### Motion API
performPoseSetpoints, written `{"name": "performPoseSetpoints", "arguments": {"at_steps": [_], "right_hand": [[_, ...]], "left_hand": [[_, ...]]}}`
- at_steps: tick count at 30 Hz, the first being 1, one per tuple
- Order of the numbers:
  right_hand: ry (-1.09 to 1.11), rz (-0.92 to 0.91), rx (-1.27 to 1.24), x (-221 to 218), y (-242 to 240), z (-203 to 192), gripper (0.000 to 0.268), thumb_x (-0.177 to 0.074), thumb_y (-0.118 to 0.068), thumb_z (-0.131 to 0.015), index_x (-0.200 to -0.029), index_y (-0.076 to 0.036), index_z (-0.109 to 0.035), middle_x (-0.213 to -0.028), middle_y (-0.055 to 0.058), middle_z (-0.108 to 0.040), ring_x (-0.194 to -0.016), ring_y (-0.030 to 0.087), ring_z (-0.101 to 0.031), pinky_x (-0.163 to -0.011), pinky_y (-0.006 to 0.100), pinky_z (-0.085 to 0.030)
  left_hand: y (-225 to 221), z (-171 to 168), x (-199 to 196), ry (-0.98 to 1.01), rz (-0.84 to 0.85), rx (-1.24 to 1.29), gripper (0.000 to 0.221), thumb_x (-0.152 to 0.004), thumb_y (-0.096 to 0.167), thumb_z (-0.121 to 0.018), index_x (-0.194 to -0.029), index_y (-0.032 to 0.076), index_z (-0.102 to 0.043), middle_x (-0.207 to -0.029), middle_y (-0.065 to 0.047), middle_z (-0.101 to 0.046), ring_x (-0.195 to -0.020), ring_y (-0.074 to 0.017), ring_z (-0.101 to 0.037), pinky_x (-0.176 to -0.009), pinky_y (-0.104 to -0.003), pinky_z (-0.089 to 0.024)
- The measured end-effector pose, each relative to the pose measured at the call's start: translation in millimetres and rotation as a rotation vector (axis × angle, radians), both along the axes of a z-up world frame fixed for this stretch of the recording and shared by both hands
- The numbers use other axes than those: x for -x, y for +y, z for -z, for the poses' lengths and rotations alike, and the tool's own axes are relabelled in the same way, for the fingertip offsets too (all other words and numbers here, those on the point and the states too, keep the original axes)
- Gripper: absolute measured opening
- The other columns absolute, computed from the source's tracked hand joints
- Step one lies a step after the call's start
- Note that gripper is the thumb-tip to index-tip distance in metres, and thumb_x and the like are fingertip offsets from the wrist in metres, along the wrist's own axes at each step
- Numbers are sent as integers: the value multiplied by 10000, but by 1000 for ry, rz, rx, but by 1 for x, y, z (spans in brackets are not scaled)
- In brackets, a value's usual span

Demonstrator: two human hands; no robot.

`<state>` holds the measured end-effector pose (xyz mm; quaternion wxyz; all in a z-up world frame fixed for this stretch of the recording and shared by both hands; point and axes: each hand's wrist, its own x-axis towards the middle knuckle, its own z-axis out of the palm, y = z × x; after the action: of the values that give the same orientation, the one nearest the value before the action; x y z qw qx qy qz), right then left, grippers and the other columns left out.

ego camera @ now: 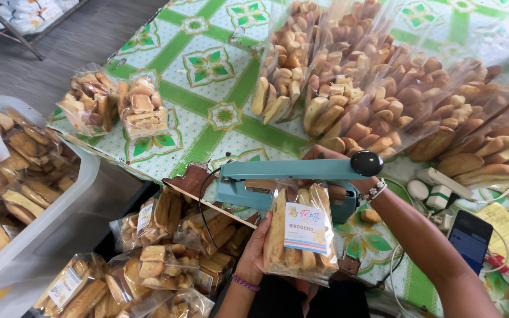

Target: The person packs biscuits into clear plastic bags, folds the top edges, and seals them using a handheld heat sealer. The sealed packages are then placed into a black storage bin. The process is repeated continuously for multiple units.

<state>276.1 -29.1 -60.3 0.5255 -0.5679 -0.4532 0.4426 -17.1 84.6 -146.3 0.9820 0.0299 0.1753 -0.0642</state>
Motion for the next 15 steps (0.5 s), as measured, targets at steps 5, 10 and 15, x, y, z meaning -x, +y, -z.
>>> {"name": "performPoseSetpoints", "arguments": {"at_steps": [5, 10, 15], "right_hand": [[109, -181, 191, 12, 18, -30, 380, -977, -198, -776, -1055, 161, -682, -978, 170, -757, -943, 237, -717, -857, 375, -592], [-541, -20, 227, 29, 17, -64, 571, -796, -288, -832, -1263, -50, -606, -1001, 139, -710, -963, 199, -660, -832, 356, -550], [-689, -98, 331, 23, 31, -44, 638, -795, -361, -837, -1271, -63, -535, -1057, 115, -729, -990, 225, -709, -855, 361, -559]], "left_hand": [[4, 17, -2, -5, -1, 18, 600, -930, 408, -683, -1395, 44, -575, -1302, -165, -690, -1146, -301, -696, -951, -465, -592], [3, 28, 0, 0, -17, 51, 581, -933, 378, -702, -1377, 23, -587, -1273, -178, -702, -1132, -295, -699, -936, -458, -596], [4, 31, -2, 0, -47, 46, 555, -928, 336, -724, -1360, 9, -603, -1243, -188, -715, -1091, -288, -718, -892, -437, -615]]}}
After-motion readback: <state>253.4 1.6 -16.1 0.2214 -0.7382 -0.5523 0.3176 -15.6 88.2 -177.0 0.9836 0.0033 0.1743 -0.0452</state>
